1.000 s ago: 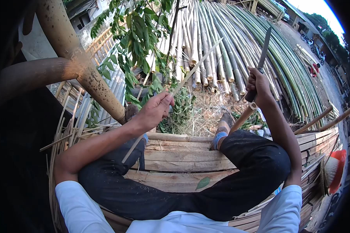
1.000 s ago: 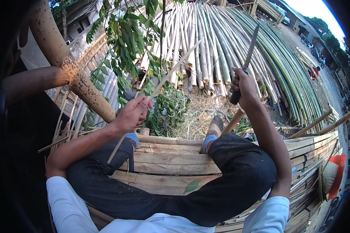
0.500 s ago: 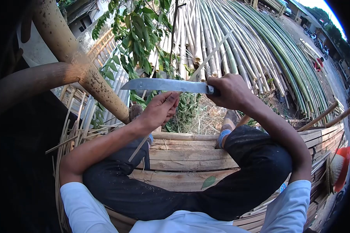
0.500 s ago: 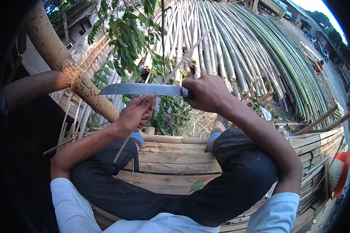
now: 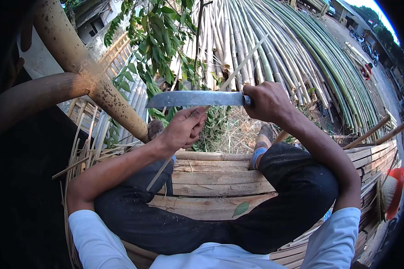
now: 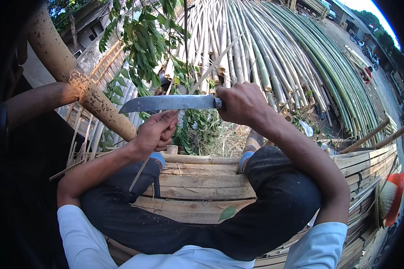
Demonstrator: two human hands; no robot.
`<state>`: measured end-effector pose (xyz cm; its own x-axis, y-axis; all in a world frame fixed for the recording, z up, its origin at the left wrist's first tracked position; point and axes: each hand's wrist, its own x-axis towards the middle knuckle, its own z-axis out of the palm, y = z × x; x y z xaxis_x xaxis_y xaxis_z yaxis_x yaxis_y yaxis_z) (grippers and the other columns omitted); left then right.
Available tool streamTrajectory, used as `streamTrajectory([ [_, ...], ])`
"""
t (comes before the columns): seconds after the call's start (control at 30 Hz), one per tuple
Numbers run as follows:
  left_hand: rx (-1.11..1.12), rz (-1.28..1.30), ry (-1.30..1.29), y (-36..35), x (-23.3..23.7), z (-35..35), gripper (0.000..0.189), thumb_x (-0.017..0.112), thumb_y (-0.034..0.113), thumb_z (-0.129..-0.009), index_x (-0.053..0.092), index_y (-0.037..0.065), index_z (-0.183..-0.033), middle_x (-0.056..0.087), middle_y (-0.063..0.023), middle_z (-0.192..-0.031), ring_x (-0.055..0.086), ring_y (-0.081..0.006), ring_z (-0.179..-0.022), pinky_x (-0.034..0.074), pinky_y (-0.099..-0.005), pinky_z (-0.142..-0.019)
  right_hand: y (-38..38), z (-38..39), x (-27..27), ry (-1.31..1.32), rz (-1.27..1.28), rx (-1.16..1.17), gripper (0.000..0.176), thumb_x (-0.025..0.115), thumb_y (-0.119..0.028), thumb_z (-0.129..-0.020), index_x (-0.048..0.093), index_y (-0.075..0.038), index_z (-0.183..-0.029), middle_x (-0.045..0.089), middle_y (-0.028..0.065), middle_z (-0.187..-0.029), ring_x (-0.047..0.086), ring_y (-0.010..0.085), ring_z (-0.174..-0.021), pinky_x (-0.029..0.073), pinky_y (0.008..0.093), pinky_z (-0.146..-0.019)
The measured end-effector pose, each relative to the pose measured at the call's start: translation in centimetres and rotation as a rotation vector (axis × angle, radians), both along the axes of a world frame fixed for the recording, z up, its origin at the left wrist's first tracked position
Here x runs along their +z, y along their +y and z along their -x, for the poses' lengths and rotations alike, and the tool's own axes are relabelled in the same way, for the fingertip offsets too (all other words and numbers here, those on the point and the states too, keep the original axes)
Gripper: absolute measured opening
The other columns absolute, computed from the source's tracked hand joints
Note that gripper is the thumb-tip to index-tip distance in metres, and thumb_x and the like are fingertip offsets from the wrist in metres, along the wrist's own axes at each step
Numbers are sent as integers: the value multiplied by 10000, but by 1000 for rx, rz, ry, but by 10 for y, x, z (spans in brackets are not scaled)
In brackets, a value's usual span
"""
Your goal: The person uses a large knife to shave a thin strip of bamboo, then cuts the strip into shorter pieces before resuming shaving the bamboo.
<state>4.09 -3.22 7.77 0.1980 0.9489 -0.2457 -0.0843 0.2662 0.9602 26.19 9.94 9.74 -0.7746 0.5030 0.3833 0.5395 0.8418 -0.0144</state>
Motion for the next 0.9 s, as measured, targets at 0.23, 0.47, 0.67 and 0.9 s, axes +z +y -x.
streamTrajectory([
  [0.23, -28, 1, -36, -1, 1, 4, 350, 315, 415, -1023, 382, 126, -839, 227, 70, -541, 165, -35, -368, 128, -227, -327, 11, -14, -6, -11, -13, -114, 64, 645, -134, -673, 638, -96, -724, 555, 98, -502, 583, 272, -457, 446, 399, -470],
  [0.47, -33, 2, -38, -5, 0, 6, 341, 302, 402, -1028, 382, 126, -845, 236, 70, -547, 170, -35, -377, 132, -220, -332, 32, -38, -14, 98, 38, -260, 125, 619, -163, -788, 641, -59, -723, 565, 63, -502, 556, 191, -425, 444, 357, -460],
  [0.67, -139, -68, -26, -7, -5, 3, 329, 309, 384, -1031, 379, 125, -840, 260, 66, -559, 184, -35, -382, 155, -213, -337, 57, -76, -21, 870, 939, -484, 279, 584, -234, -869, 476, -101, -648, 407, -50, -487, 370, 71, -381, 333, 265, -406],
  [0.9, -1, 58, 51, 8, -7, 4, 379, 325, 446, -1014, 388, 135, -806, 286, 71, -567, 220, -31, -410, 185, -204, -362, 39, -65, -11, 1065, 1062, -233, 304, 608, -224, -899, 422, -147, -672, 351, -90, -512, 314, 26, -391, 238, 208, -377],
])
